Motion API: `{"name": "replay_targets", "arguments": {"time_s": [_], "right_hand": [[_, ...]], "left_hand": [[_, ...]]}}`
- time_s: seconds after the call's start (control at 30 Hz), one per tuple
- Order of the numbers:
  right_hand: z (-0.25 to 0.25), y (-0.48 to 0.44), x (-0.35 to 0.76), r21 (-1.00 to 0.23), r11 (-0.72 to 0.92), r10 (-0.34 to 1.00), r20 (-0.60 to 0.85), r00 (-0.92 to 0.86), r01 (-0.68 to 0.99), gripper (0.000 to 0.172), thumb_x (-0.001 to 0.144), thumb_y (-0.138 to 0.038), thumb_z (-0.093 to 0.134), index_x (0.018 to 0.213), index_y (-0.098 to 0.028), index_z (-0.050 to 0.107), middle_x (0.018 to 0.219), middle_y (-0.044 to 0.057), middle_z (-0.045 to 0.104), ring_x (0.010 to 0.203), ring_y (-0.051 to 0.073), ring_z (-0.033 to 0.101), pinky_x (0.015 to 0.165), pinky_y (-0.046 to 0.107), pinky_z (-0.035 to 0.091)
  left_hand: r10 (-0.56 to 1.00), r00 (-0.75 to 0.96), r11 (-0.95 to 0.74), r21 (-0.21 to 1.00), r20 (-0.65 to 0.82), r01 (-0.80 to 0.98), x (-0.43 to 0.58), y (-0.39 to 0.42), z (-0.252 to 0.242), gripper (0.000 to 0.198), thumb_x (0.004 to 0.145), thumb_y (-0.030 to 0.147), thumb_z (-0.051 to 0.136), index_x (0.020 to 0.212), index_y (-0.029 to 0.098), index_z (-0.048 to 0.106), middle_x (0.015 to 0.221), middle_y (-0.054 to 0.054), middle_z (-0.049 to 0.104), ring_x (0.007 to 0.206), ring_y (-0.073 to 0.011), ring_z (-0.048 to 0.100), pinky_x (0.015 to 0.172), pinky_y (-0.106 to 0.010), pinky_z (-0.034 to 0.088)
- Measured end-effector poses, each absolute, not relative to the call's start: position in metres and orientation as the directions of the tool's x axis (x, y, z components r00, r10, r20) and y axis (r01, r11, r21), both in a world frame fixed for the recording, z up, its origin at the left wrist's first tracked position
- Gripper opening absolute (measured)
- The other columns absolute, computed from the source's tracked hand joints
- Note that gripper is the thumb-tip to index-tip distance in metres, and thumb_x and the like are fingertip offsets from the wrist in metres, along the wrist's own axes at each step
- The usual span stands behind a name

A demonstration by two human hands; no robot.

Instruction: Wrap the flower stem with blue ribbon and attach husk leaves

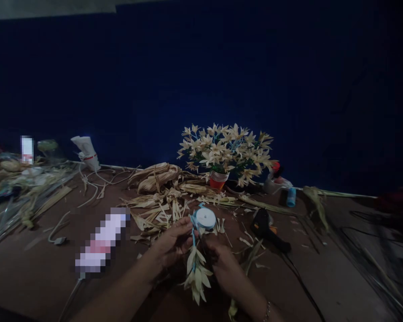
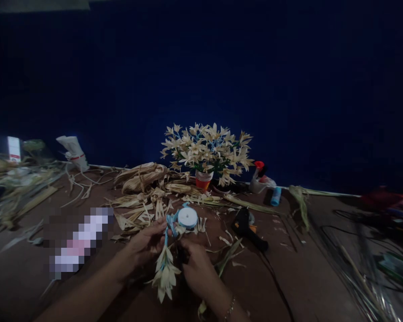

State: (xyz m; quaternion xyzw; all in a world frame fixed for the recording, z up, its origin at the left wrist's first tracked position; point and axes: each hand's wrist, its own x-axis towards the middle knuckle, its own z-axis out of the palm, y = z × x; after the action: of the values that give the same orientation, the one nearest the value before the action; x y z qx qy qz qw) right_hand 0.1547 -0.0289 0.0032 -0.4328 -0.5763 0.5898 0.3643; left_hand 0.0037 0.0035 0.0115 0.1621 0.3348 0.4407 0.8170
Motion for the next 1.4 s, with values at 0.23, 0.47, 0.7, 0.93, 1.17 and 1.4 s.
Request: {"name": "replay_targets", "arguments": {"time_s": [0.23, 0.47, 0.7, 0.93, 1.17, 1.4], "right_hand": [[-0.004, -0.031, 0.157, -0.997, -0.074, 0.905, -0.06, -0.421, -0.016, 0.013, 0.068, -0.022, 0.056, 0.079, -0.015, 0.058, 0.072, 0.002, 0.059, 0.065, 0.014, 0.053, 0.062, 0.023, 0.042], [-0.004, -0.032, 0.153, -0.999, -0.032, 0.915, -0.017, -0.402, -0.031, 0.017, 0.065, -0.024, 0.06, 0.08, -0.014, 0.06, 0.073, 0.002, 0.061, 0.069, 0.015, 0.054, 0.063, 0.024, 0.042], [0.004, -0.035, 0.15, -0.997, 0.064, 0.93, 0.044, -0.365, 0.044, 0.023, 0.069, -0.015, 0.052, 0.09, -0.016, 0.059, 0.087, 0.005, 0.062, 0.078, 0.018, 0.055, 0.072, 0.027, 0.043], [0.011, -0.036, 0.148, -0.962, 0.178, 0.954, 0.117, -0.276, 0.208, 0.023, 0.072, -0.018, 0.048, 0.092, -0.016, 0.059, 0.085, 0.005, 0.064, 0.073, 0.017, 0.056, 0.068, 0.025, 0.043], [0.012, -0.038, 0.147, -0.935, 0.21, 0.962, 0.146, -0.231, 0.287, 0.029, 0.074, -0.019, 0.048, 0.102, -0.016, 0.056, 0.086, 0.005, 0.063, 0.066, 0.014, 0.054, 0.065, 0.024, 0.044], [0.006, -0.038, 0.143, -0.98, 0.169, 0.954, 0.135, -0.267, 0.109, 0.031, 0.074, -0.013, 0.045, 0.104, -0.015, 0.053, 0.089, 0.004, 0.06, 0.078, 0.015, 0.053, 0.072, 0.024, 0.042]], "left_hand": [[0.858, 0.446, 0.483, 0.694, -0.254, -0.534, 0.003, 0.002, 0.015, 0.014, 0.067, 0.02, 0.061, 0.078, 0.015, 0.054, 0.076, -0.003, 0.06, 0.053, -0.0076, 0.056, 0.037, -0.012, 0.037], [0.867, 0.455, 0.459, 0.676, -0.201, -0.576, 0.006, 0.001, 0.008, 0.014, 0.066, 0.019, 0.062, 0.077, 0.015, 0.054, 0.066, 0.0, 0.055, 0.054, -0.0074, 0.052, 0.048, -0.017, 0.043], [0.878, 0.416, 0.459, 0.658, -0.236, -0.597, 0.009, 0.001, 0.0, 0.018, 0.061, 0.017, 0.067, 0.071, 0.016, 0.052, 0.062, 0.002, 0.054, 0.051, -0.0061, 0.051, 0.048, -0.017, 0.039], [0.874, 0.408, 0.473, 0.662, -0.265, -0.582, 0.014, 0.002, -0.002, 0.02, 0.058, 0.016, 0.068, 0.073, 0.013, 0.056, 0.064, 0.0, 0.059, 0.058, -0.0094, 0.056, 0.057, -0.019, 0.041], [0.89, 0.399, 0.437, 0.66, -0.22, -0.611, 0.015, 0.0, 0.002, 0.016, 0.06, 0.013, 0.067, 0.074, 0.012, 0.058, 0.065, -0.001, 0.061, 0.057, -0.0078, 0.055, 0.057, -0.017, 0.04], [0.888, 0.412, 0.433, 0.668, -0.203, -0.605, 0.014, 0.0, 0.005, 0.017, 0.059, 0.013, 0.068, 0.074, 0.012, 0.06, 0.064, -0.002, 0.061, 0.057, -0.0095, 0.056, 0.059, -0.019, 0.04]]}}
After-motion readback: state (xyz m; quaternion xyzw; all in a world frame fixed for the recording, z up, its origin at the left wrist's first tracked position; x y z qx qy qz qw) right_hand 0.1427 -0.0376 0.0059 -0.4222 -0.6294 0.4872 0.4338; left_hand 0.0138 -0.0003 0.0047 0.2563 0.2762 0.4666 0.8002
